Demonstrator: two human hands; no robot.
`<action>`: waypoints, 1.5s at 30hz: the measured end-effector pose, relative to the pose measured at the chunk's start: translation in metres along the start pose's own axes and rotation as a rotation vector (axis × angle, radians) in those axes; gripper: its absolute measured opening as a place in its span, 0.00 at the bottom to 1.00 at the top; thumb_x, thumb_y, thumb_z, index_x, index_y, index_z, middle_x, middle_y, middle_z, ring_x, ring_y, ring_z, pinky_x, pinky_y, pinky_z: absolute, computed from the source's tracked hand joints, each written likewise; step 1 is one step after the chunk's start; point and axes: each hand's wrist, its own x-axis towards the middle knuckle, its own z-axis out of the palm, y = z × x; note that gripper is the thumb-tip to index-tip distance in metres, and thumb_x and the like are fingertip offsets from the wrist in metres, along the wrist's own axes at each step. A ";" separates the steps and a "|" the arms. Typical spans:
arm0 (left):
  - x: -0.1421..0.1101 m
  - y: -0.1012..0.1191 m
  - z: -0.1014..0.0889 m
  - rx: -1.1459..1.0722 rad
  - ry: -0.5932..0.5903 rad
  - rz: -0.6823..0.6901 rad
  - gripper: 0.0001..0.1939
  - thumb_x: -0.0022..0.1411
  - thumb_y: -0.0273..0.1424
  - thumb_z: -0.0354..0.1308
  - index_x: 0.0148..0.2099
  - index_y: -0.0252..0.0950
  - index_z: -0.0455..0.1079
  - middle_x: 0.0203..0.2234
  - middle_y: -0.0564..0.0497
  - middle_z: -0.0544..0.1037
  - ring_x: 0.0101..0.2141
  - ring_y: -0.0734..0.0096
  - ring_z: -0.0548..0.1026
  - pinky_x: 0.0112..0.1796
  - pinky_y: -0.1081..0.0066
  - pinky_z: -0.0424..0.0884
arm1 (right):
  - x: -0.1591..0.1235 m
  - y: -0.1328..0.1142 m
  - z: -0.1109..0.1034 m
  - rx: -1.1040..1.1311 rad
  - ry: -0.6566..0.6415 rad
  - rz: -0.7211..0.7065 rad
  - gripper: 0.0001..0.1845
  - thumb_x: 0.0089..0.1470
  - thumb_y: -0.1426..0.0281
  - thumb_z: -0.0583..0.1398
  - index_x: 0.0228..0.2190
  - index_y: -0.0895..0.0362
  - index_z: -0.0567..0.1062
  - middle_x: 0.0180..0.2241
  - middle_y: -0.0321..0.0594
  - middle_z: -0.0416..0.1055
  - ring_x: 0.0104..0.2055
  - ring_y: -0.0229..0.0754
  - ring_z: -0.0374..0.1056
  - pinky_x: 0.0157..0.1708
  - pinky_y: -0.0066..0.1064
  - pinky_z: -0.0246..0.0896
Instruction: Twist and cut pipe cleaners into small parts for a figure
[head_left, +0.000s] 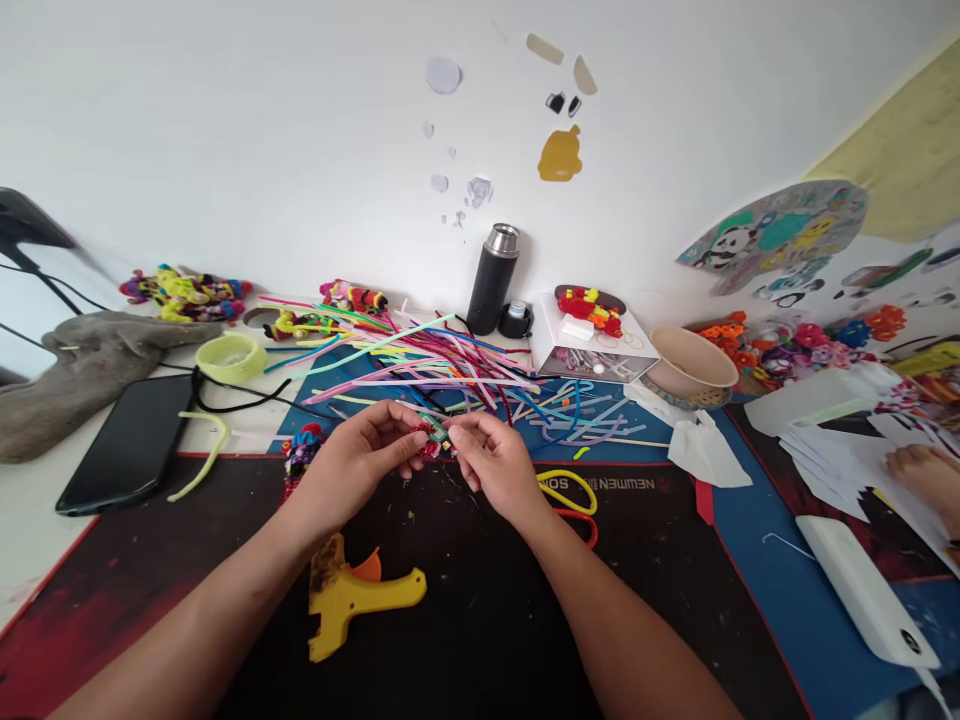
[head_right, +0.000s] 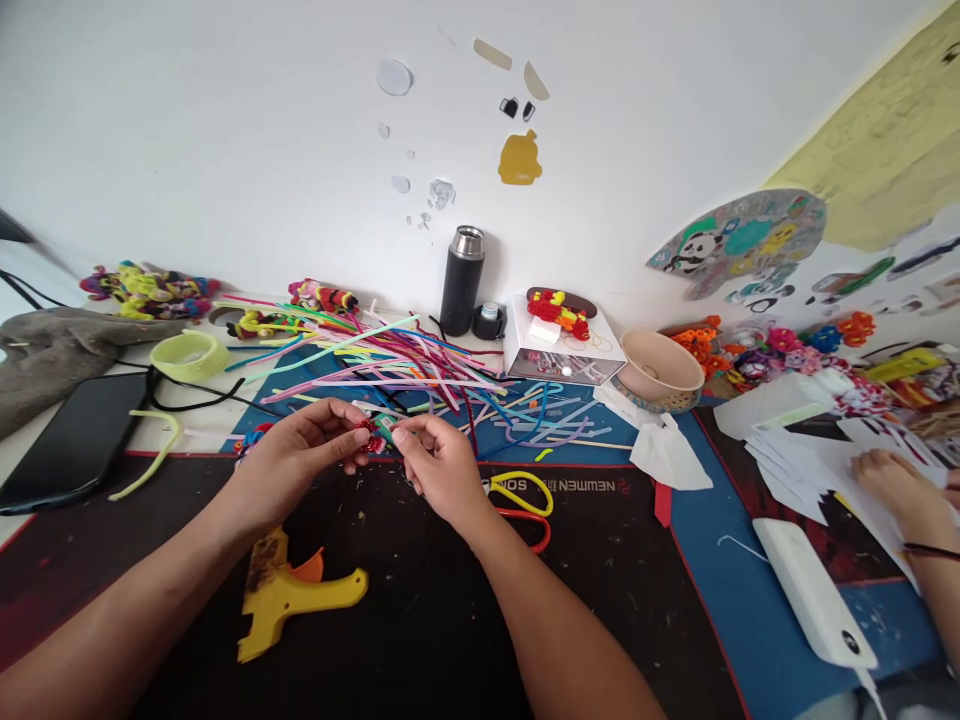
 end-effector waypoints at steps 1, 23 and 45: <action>-0.001 -0.001 0.001 0.023 -0.025 -0.003 0.20 0.61 0.46 0.75 0.44 0.37 0.76 0.34 0.53 0.79 0.30 0.70 0.78 0.30 0.71 0.76 | -0.001 0.000 -0.002 0.001 0.009 -0.012 0.23 0.62 0.48 0.65 0.42 0.57 0.77 0.17 0.26 0.64 0.16 0.34 0.57 0.17 0.27 0.51; -0.002 -0.004 0.005 0.030 -0.020 -0.038 0.21 0.54 0.42 0.79 0.47 0.39 0.82 0.41 0.48 0.83 0.37 0.64 0.79 0.39 0.68 0.77 | 0.000 0.005 -0.003 0.127 -0.037 -0.002 0.23 0.56 0.49 0.70 0.33 0.55 0.75 0.16 0.23 0.60 0.14 0.32 0.55 0.15 0.26 0.49; -0.003 -0.003 0.001 0.302 -0.083 -0.085 0.25 0.60 0.55 0.70 0.42 0.37 0.80 0.28 0.51 0.82 0.27 0.64 0.78 0.33 0.66 0.72 | -0.002 0.010 -0.006 -0.084 -0.068 -0.052 0.15 0.63 0.55 0.65 0.35 0.54 0.74 0.20 0.26 0.64 0.18 0.33 0.57 0.21 0.27 0.50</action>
